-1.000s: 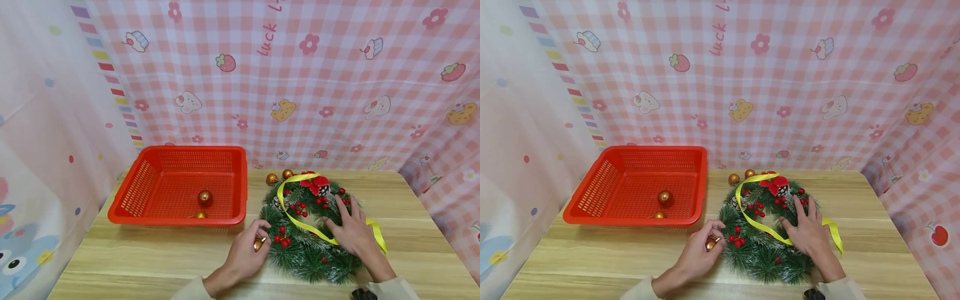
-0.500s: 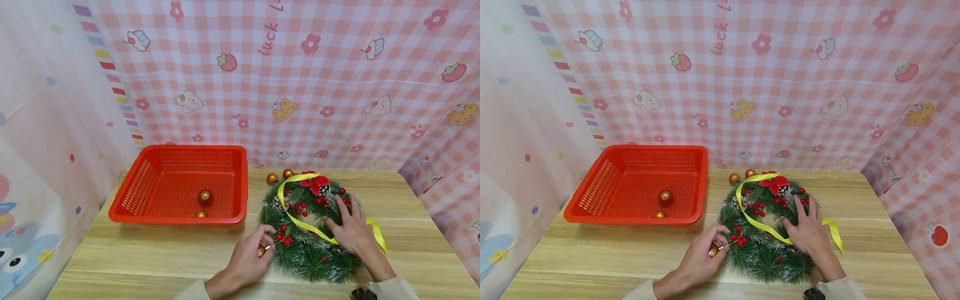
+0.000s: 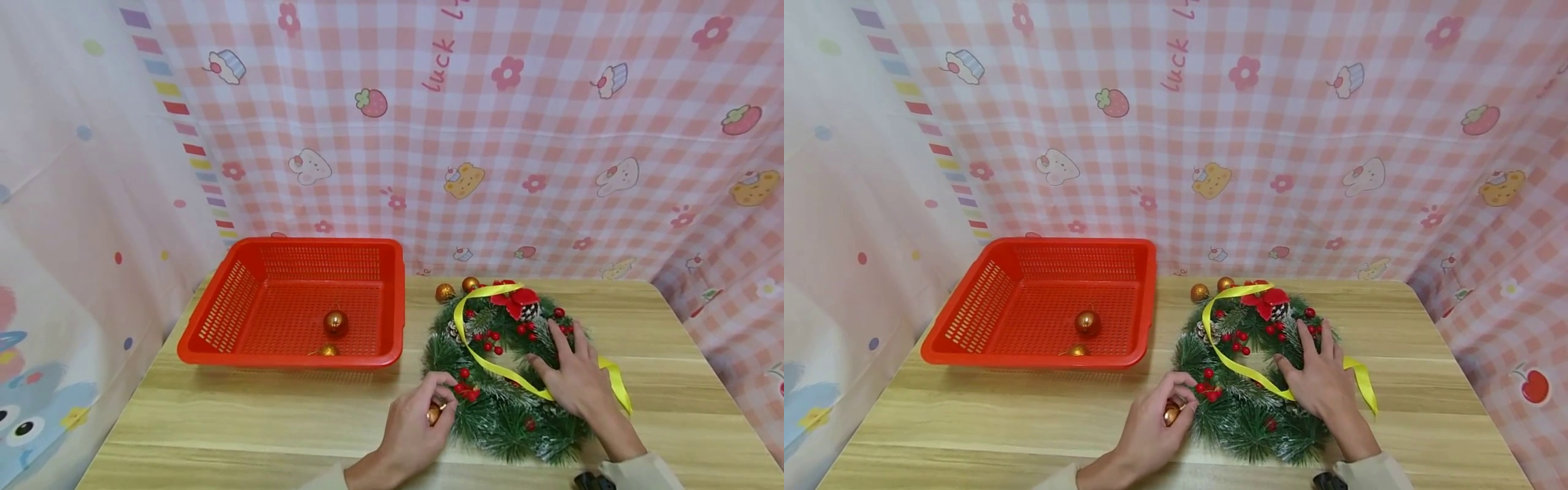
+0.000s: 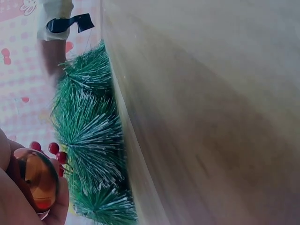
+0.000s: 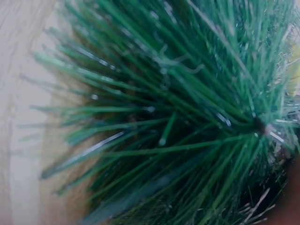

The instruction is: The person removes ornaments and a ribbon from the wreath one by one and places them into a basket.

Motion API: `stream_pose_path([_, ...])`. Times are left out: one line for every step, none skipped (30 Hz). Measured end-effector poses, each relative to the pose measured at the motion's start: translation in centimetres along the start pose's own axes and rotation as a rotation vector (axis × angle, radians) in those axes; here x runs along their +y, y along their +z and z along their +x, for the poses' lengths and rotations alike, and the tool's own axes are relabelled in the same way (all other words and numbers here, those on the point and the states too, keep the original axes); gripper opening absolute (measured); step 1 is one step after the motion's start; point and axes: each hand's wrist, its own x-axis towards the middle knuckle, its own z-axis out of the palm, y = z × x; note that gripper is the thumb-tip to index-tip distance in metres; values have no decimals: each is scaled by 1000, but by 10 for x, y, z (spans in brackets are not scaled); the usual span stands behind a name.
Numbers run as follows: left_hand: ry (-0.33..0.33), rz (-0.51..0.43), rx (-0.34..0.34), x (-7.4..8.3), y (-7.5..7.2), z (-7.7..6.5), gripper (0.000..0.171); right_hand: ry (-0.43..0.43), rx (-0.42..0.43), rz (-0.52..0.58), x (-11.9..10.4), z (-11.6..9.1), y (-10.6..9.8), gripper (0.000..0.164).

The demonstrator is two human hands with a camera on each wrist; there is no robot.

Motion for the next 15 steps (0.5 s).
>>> stream_pose_path([12,7,6,1,1,0,27,0,2,0,0,0,0,88])
stream_pose_path([22,11,11,2,1,0,26,1,3,1,0,0,0,88])
stream_pose_path([25,11,14,2,1,0,26,2,5,3,-1,0,0,88])
stream_pose_path([26,7,16,3,2,0,25,2,6,5,-1,0,0,88])
stream_pose_path([26,-3,20,4,2,1,25,3,7,6,-1,0,0,88])
stream_pose_path([25,-11,23,4,2,1,25,3,8,8,-1,0,0,88])
stream_pose_path([26,-20,27,5,2,2,24,4,9,9,-1,0,0,87])
stream_pose_path([27,-28,30,5,2,3,24,4,9,10,-1,0,0,87])
stream_pose_path([29,-35,33,5,3,3,24,4,9,11,-1,0,0,87])
stream_pose_path([31,-38,34,6,3,4,24,4,9,11,0,0,0,87])
stream_pose_path([32,-40,35,6,3,5,24,4,9,11,0,0,0,87])
stream_pose_path([33,-39,34,6,3,5,24,4,9,11,0,0,0,87])
stream_pose_path([32,-44,30,6,3,6,23,4,8,11,0,0,1,87])
stream_pose_path([25,-51,25,7,4,6,23,5,8,11,0,0,1,87])
stream_pose_path([16,-60,18,7,4,7,23,5,8,11,0,0,1,87])
